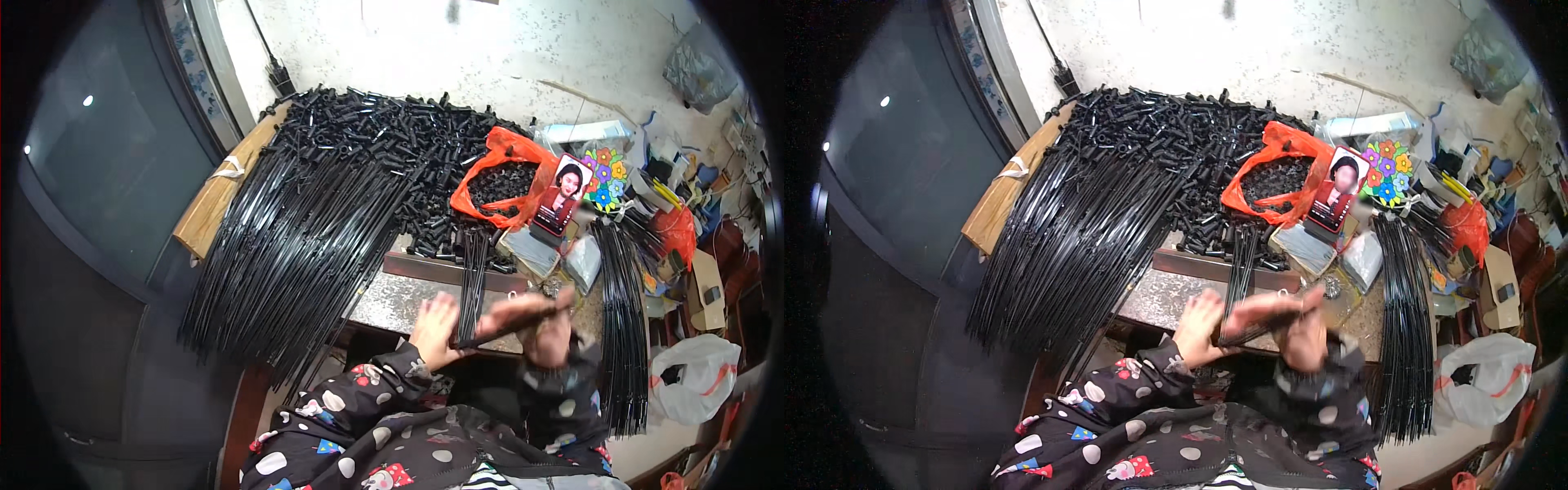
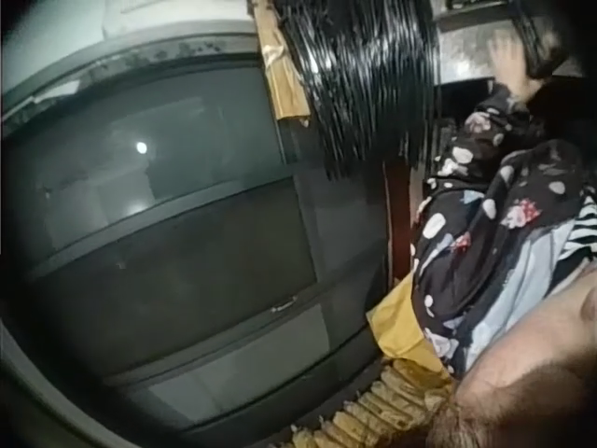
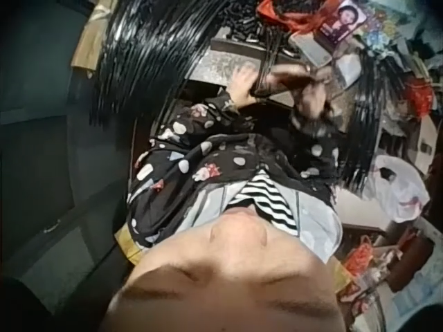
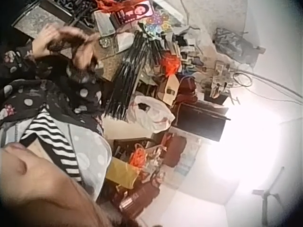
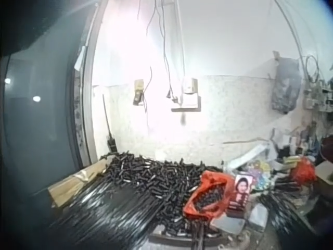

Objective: Assembling connectors or caps onto black cables using hand tools at a workbench.

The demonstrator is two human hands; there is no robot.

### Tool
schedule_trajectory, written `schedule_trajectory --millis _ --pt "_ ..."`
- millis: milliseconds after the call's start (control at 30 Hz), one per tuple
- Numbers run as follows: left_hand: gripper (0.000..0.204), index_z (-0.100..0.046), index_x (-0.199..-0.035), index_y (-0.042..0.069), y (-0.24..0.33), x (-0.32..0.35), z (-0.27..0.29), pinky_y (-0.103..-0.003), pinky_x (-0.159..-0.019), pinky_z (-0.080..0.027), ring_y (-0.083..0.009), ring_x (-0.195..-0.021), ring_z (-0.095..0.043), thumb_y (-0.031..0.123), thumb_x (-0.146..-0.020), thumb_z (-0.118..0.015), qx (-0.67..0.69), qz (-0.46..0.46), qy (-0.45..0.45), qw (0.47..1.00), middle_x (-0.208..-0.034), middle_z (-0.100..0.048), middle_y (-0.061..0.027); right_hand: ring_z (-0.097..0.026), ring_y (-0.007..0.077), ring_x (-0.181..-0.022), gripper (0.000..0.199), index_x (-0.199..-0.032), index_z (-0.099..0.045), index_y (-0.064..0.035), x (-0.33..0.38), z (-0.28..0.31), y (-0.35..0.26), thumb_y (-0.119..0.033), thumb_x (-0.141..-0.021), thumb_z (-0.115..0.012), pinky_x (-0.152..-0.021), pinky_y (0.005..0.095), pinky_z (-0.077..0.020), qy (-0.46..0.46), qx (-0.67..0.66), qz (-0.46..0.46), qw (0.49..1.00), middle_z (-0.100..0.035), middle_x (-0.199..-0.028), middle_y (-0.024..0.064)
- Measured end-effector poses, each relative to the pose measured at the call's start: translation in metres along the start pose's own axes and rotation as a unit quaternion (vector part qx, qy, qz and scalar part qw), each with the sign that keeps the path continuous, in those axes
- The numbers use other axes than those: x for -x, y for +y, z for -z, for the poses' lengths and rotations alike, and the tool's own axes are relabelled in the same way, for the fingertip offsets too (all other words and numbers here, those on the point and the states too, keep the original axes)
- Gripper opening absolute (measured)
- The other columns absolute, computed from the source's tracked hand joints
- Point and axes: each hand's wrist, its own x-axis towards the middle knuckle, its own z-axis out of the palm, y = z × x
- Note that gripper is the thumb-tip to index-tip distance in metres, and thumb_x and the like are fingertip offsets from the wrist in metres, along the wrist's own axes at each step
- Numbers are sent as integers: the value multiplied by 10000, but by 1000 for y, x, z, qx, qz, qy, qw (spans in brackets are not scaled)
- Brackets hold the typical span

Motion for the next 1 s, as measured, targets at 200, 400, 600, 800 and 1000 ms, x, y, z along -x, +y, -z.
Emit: schedule_trajectory --millis 200,400,600,800,1000 --pt "685 -385 -1260 103 26 -27 36 -508 -1013 -198 -327 -1283 -221 268 -652 -654 -126 -55 -155 978 -1381 -246 -147 -599 271 -811 747 -1079 -508 39 10 4 30 -604 -859 -197 -799 371 -449 178 20 -39 983 -613 -873 170" --pt "672 -467 -1172 87 -19 -27 -2 -538 -1011 -201 -301 -1261 -282 252 -549 -654 -95 -429 -289 851 -1321 -353 -143 -583 188 -793 485 -1081 -514 -44 -36 67 92 -467 -895 -364 -737 313 -465 277 -112 -249 921 -600 -912 102" --pt "479 -584 -981 78 2 -37 19 -527 -1015 -212 -276 -1237 -326 238 -534 -644 -35 -375 -286 881 -1253 -433 -123 -573 195 -784 515 -1179 -406 -5 -67 40 70 -386 -852 -517 -735 325 -466 376 77 117 916 -584 -922 114" --pt "427 -597 -917 71 -9 -36 9 -496 -1023 -220 -291 -1219 -344 227 -522 -641 -20 -355 -370 858 -1211 -462 -140 -580 160 -770 459 -1182 -413 0 -37 48 122 -133 -786 -601 -716 282 -468 327 298 -155 883 -589 -925 114" --pt "308 -615 -843 83 -2 -41 7 -496 -1025 -207 -278 -1154 -392 223 -568 -614 4 -408 -255 876 -1143 -496 -117 -588 143 -778 566 -1210 -407 18 -37 62 122 -124 -726 -665 -682 266 -477 273 84 -65 956 -609 -917 113"
